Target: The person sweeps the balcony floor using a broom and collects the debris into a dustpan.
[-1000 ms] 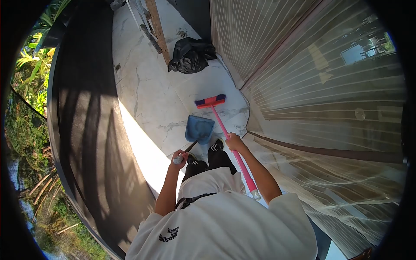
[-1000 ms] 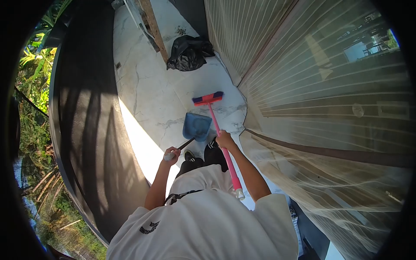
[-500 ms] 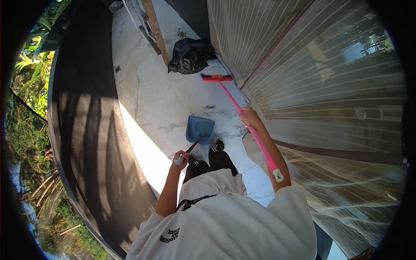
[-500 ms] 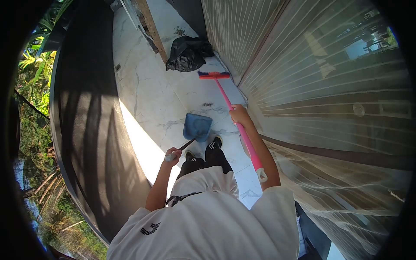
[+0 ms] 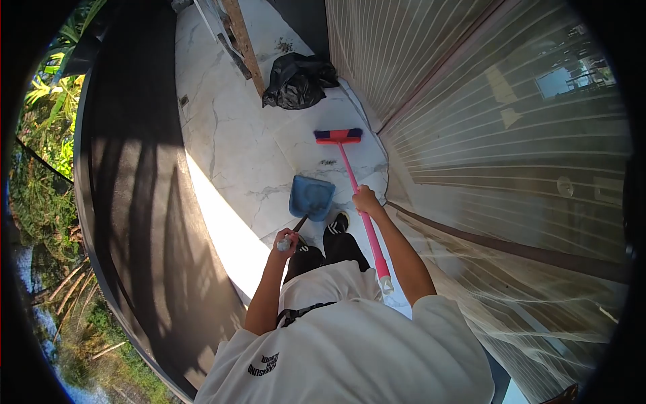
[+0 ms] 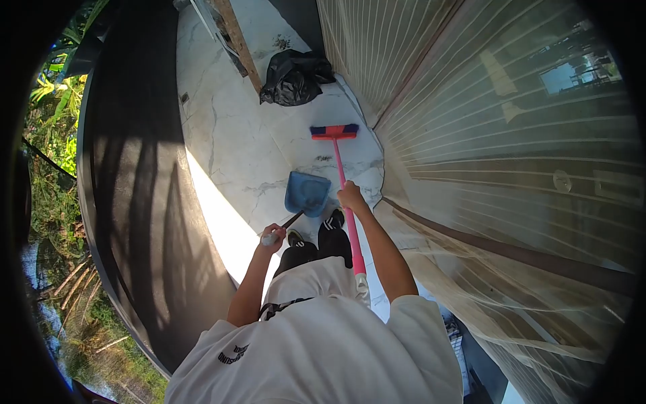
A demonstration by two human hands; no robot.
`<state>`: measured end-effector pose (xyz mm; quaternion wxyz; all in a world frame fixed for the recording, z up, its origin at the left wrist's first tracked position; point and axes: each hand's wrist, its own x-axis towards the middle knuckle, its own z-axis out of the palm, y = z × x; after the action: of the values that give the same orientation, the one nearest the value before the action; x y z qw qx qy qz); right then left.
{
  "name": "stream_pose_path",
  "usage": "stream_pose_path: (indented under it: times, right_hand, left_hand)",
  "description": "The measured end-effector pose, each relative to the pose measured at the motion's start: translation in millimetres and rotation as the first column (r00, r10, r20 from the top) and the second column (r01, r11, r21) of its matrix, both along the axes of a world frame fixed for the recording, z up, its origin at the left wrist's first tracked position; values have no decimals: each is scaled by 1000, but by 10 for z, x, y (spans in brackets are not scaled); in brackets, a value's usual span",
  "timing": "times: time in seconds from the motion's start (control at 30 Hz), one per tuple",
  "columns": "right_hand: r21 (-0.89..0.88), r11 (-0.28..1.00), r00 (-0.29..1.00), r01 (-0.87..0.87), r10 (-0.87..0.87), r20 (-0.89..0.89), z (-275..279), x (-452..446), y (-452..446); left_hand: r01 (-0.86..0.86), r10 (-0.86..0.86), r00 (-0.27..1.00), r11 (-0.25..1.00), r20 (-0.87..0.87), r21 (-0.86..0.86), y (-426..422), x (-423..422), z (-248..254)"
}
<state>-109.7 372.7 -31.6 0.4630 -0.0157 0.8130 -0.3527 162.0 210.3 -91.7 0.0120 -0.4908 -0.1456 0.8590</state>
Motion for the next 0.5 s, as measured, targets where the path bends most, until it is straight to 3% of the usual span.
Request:
stream_pose_path:
  times: [0.07,0.1,0.13,0.17,0.2,0.27,0.3,0.37,0.4,0.43,0.47,0.5]
  right_hand:
    - [0,999,998,-40,40,39,-150,213,219]
    - [4,999,999,-37,37,34,-85,282,322]
    - [-29,999,995,-16,19,99,23,332,414]
    - [-62,998,987,7,3,163,131,362,489]
    - [-61,998,987,12,-2,158,238,369,557]
    - [-85,989,956,117,-89,279,422,338,707]
    - [-83,989,956,121,-94,278,493,304,769]
    - [-109,986,944,127,-86,319,624,237,880]
    - [-107,986,944,127,-87,319,698,211,922]
    - [-117,985,952,128,-89,293,778,181,949]
    - [-129,983,959,130,-91,268,869,165,951]
    - [-88,984,964,157,-133,231,987,158,933]
  left_hand:
    - [0,0,999,1000,-37,-6,22,-59,1]
    - [308,-381,924,697,29,-647,71,-98,47]
    - [375,-579,751,-21,317,-927,98,-97,-6]
    - [308,-452,890,496,61,-812,19,-66,-274]
    - [307,-457,888,496,57,-812,37,-141,-132]
    - [444,-569,729,-30,380,-896,104,-345,370]
    - [443,-573,727,-30,378,-896,81,-296,200]
    - [297,-460,888,549,14,-781,27,-123,-315]
    - [298,-461,888,551,13,-779,28,-136,-215]
    - [204,-271,960,838,-62,-507,15,-179,-14]
    - [49,-59,997,986,-58,-162,5,-199,114]
    - [50,-60,996,986,-59,-162,-14,-163,121]
